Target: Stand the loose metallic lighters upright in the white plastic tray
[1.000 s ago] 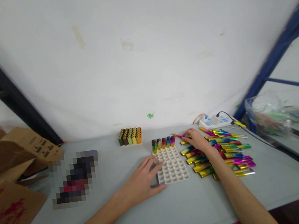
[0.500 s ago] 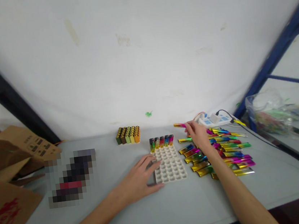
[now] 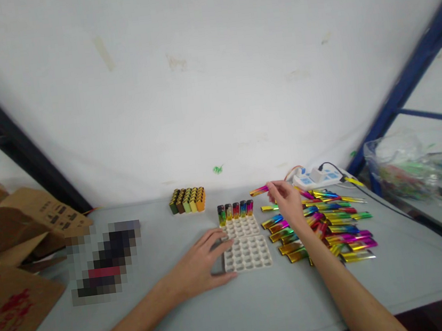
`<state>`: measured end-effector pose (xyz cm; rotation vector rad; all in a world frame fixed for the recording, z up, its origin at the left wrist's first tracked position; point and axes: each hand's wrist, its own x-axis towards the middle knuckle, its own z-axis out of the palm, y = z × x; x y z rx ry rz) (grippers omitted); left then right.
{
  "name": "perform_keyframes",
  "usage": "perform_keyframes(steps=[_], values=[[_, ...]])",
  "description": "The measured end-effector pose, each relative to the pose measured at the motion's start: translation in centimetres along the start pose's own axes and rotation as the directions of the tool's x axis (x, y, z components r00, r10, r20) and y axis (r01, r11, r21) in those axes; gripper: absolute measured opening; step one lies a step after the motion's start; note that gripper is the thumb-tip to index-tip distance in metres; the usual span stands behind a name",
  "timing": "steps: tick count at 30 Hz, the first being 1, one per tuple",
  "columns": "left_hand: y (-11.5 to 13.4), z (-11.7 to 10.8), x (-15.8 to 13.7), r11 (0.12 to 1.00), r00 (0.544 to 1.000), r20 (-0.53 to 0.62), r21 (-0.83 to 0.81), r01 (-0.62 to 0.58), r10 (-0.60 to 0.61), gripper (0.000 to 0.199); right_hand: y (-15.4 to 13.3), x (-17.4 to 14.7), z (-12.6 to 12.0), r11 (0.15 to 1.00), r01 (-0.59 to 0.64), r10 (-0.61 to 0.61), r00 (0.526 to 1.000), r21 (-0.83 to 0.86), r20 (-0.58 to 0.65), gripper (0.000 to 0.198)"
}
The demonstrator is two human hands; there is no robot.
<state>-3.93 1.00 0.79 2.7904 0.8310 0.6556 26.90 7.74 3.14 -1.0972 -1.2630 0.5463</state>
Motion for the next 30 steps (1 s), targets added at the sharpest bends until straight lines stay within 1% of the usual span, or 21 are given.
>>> perform_keyframes(steps=[5, 9, 11, 13, 16, 18, 22, 26, 28, 30], values=[[-0.3, -0.1, -0.1, 1.000, 0.999, -0.021, -0.002, -0.024, 0.024, 0.064, -1.0, -0.1, 0.5, 0.998, -0.019, 0.017, 0.999, 0.068, 0.033, 0.044], [-0.2, -0.1, -0.1, 1.000, 1.000, -0.019, -0.006, -0.020, 0.020, 0.063, -1.8, -0.2, 1.0, 0.994, -0.037, 0.025, 0.992, 0.098, 0.125, 0.043], [-0.3, 0.0, -0.1, 1.000, 1.000, -0.017, -0.007, -0.017, 0.017, 0.064, -2.3, -0.2, 1.1, 0.995, -0.025, 0.008, 0.986, 0.097, 0.164, 0.042], [-0.3, 0.1, -0.1, 1.000, 1.000, -0.015, -0.007, -0.013, 0.013, 0.064, -2.7, -0.2, 1.1, 0.996, 0.005, -0.019, 0.988, 0.092, 0.156, 0.041], [-0.1, 0.1, 0.0, 1.000, 1.000, -0.007, -0.004, 0.001, -0.001, 0.063, -3.3, -0.4, 0.8, 0.996, 0.056, -0.064, 0.992, 0.077, 0.105, 0.041], [0.0, 0.0, 0.0, 1.000, 1.000, -0.002, -0.007, 0.013, -0.013, 0.062, -3.4, -0.7, 0.6, 0.996, 0.066, -0.075, 0.986, 0.060, 0.146, 0.042], [0.3, -0.3, 0.1, 0.999, 1.000, 0.009, -0.014, 0.029, -0.029, 0.064, -3.7, -1.7, 1.1, 0.995, 0.094, -0.094, 0.943, 0.017, 0.320, 0.040], [0.4, -0.3, 0.1, 0.999, 0.999, 0.015, -0.023, 0.032, -0.032, 0.065, -4.3, -2.8, 1.9, 0.976, 0.216, -0.196, 0.867, 0.010, 0.458, 0.034], [0.4, -0.2, 0.1, 0.999, 0.999, 0.022, -0.030, 0.035, -0.034, 0.066, -4.6, -3.1, 2.2, 0.954, 0.301, -0.255, 0.839, -0.018, 0.480, 0.031], [0.4, 0.0, 0.0, 0.999, 0.999, 0.018, -0.030, 0.041, -0.040, 0.065, -4.6, -3.4, 2.6, 0.925, 0.377, -0.311, 0.832, -0.055, 0.460, 0.029]])
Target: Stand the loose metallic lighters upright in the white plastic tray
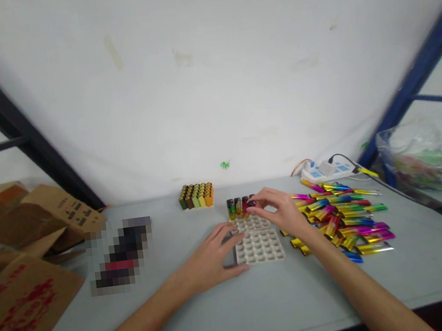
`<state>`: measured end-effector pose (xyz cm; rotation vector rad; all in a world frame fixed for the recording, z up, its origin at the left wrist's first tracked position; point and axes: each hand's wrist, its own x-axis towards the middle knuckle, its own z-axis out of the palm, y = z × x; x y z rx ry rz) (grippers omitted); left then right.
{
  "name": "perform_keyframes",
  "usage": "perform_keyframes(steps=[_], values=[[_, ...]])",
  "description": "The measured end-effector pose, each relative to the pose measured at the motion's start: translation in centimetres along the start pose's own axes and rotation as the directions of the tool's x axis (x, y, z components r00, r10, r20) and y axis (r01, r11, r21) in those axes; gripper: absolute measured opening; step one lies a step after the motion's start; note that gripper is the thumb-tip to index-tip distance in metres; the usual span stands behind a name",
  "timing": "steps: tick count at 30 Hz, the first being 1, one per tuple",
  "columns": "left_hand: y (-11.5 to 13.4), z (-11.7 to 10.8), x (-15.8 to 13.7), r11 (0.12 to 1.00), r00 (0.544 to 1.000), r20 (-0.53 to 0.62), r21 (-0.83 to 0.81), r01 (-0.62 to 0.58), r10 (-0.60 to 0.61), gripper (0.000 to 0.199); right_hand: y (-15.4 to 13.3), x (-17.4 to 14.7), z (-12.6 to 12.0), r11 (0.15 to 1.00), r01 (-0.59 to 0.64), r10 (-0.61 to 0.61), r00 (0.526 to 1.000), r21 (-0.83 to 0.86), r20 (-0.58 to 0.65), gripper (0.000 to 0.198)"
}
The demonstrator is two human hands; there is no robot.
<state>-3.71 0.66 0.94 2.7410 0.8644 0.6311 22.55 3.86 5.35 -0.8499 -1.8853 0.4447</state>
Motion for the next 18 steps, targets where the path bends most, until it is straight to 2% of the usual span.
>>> perform_keyframes(steps=[4, 10, 14, 18], values=[[0.2, 0.2, -0.1, 1.000, 1.000, -0.002, 0.022, 0.016, -0.016, 0.063, 0.6, -0.4, 1.2, 0.998, 0.013, -0.016, 0.999, -0.061, -0.048, 0.027], [0.6, 0.1, -0.1, 0.999, 1.000, 0.004, 0.028, 0.022, -0.022, 0.061, 2.1, -1.3, 2.8, 0.995, -0.029, 0.025, 0.999, -0.094, -0.039, 0.027], [0.6, 0.1, -0.1, 0.999, 0.999, 0.007, 0.030, 0.031, -0.031, 0.063, 2.7, -1.3, 3.3, 0.995, -0.031, 0.028, 0.999, -0.090, -0.030, 0.029], [0.4, 0.3, -0.2, 0.999, 1.000, -0.011, 0.028, 0.023, -0.023, 0.063, 2.7, -1.1, 3.3, 0.987, 0.006, -0.011, 0.999, -0.161, -0.031, 0.024]])
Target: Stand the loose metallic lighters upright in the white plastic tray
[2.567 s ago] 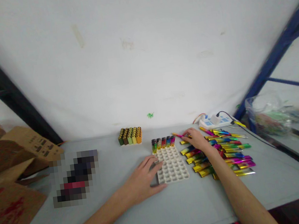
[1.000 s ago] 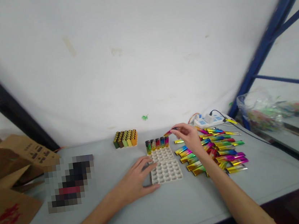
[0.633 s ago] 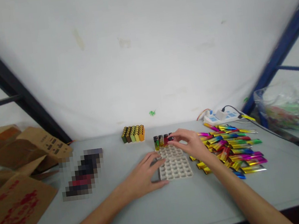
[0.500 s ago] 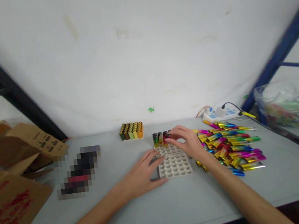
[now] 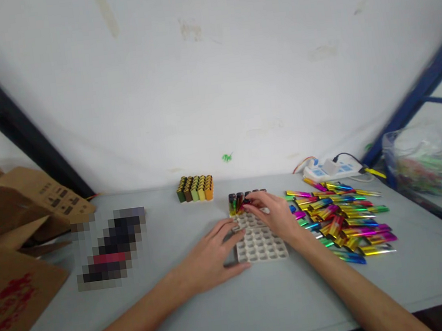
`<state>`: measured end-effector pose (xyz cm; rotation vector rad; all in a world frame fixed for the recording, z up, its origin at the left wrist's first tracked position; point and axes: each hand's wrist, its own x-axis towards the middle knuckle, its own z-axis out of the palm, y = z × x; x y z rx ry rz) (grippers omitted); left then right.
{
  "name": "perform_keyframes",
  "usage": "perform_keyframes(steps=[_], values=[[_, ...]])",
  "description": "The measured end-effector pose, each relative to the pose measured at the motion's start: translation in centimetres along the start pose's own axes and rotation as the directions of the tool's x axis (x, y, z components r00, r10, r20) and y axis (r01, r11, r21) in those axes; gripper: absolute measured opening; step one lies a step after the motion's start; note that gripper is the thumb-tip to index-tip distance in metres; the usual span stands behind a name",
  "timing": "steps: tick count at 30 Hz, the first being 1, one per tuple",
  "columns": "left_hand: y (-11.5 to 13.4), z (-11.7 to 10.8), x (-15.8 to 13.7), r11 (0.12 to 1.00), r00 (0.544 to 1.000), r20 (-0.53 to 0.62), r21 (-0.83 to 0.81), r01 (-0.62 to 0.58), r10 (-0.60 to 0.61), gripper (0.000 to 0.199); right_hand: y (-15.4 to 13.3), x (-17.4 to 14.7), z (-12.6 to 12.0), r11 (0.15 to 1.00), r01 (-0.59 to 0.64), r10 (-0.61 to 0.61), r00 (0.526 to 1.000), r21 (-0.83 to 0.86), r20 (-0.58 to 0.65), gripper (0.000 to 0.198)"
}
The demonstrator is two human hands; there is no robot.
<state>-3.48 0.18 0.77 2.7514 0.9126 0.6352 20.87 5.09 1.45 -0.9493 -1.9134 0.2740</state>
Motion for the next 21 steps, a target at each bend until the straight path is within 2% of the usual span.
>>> perform_keyframes(steps=[8, 14, 18, 21], values=[[0.0, 0.0, 0.1, 1.000, 1.000, -0.002, -0.021, 0.004, -0.004, 0.062, -0.2, 0.1, 0.1, 0.996, 0.061, -0.059, 0.998, -0.059, 0.036, 0.023], [0.0, -0.1, 0.1, 1.000, 1.000, 0.003, -0.024, 0.002, -0.002, 0.061, -1.1, 0.4, -0.6, 0.979, 0.121, -0.113, 0.992, -0.166, 0.055, 0.031], [-0.2, 0.0, 0.0, 1.000, 1.000, -0.001, -0.027, 0.001, -0.001, 0.062, 0.0, 1.0, -3.3, 0.962, 0.047, -0.065, 0.996, -0.268, -0.058, 0.031], [-0.5, 0.2, -0.1, 1.000, 1.000, -0.015, -0.024, -0.010, 0.010, 0.062, 2.8, 1.2, -6.8, 0.914, -0.064, -0.009, 0.984, -0.401, -0.177, 0.028]])
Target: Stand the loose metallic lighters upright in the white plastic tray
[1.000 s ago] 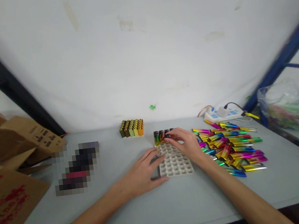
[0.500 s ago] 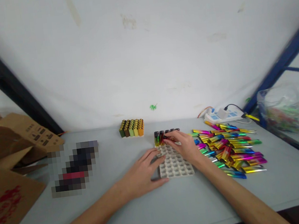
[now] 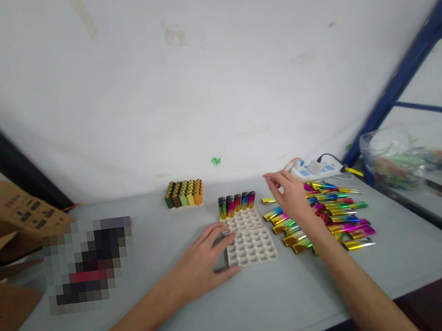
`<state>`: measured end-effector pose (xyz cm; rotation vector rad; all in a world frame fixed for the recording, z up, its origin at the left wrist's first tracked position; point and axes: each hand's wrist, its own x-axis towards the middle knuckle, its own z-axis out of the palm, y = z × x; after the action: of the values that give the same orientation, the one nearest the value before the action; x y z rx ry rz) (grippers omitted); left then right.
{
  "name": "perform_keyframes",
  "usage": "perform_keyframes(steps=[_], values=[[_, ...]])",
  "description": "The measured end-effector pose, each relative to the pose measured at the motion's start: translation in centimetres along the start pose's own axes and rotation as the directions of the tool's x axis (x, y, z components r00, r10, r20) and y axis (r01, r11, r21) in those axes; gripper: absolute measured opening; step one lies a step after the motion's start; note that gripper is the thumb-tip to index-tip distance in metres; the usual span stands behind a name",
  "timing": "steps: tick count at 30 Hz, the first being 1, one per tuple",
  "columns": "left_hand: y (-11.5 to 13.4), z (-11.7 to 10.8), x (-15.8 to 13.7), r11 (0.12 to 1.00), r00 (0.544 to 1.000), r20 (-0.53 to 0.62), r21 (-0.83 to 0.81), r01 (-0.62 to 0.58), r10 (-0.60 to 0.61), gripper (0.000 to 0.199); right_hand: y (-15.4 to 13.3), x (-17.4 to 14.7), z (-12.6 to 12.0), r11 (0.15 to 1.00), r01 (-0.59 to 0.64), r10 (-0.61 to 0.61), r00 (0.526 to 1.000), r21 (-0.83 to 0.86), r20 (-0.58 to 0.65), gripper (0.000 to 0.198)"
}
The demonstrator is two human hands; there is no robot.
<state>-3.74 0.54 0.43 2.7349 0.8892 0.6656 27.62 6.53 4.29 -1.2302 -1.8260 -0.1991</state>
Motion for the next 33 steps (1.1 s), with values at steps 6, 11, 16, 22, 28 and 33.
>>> perform_keyframes(steps=[6, 11, 16, 22, 28, 33], values=[[-0.3, 0.3, -0.1, 1.000, 1.000, -0.010, 0.008, -0.014, 0.015, 0.060, 7.7, -0.9, -1.8, 0.965, -0.115, 0.177, 0.949, -0.237, 0.259, 0.019], [-0.3, 0.2, -0.1, 1.000, 1.000, 0.001, 0.006, -0.009, 0.009, 0.059, 7.4, -1.7, -0.3, 0.996, -0.036, 0.072, 0.868, -0.082, 0.491, 0.019], [-0.2, 0.1, 0.0, 1.000, 1.000, 0.013, 0.000, -0.006, 0.006, 0.060, 5.7, -1.6, 0.8, 0.998, -0.033, 0.050, 0.875, -0.044, 0.481, 0.012], [0.0, -0.1, 0.1, 1.000, 1.000, 0.024, -0.004, 0.001, -0.001, 0.060, 3.9, -1.1, 1.0, 0.998, -0.059, 0.047, 0.910, 0.016, 0.411, 0.012], [0.0, -0.1, 0.1, 1.000, 1.000, 0.019, -0.008, 0.000, 0.001, 0.060, 1.0, -0.2, 0.3, 0.995, 0.015, -0.025, 0.995, 0.102, 0.098, 0.025], [-0.1, -0.1, 0.0, 1.000, 1.000, 0.000, -0.011, -0.006, 0.006, 0.060, -0.8, -0.2, 0.0, 0.984, -0.041, 0.048, 0.998, 0.171, -0.034, 0.022]])
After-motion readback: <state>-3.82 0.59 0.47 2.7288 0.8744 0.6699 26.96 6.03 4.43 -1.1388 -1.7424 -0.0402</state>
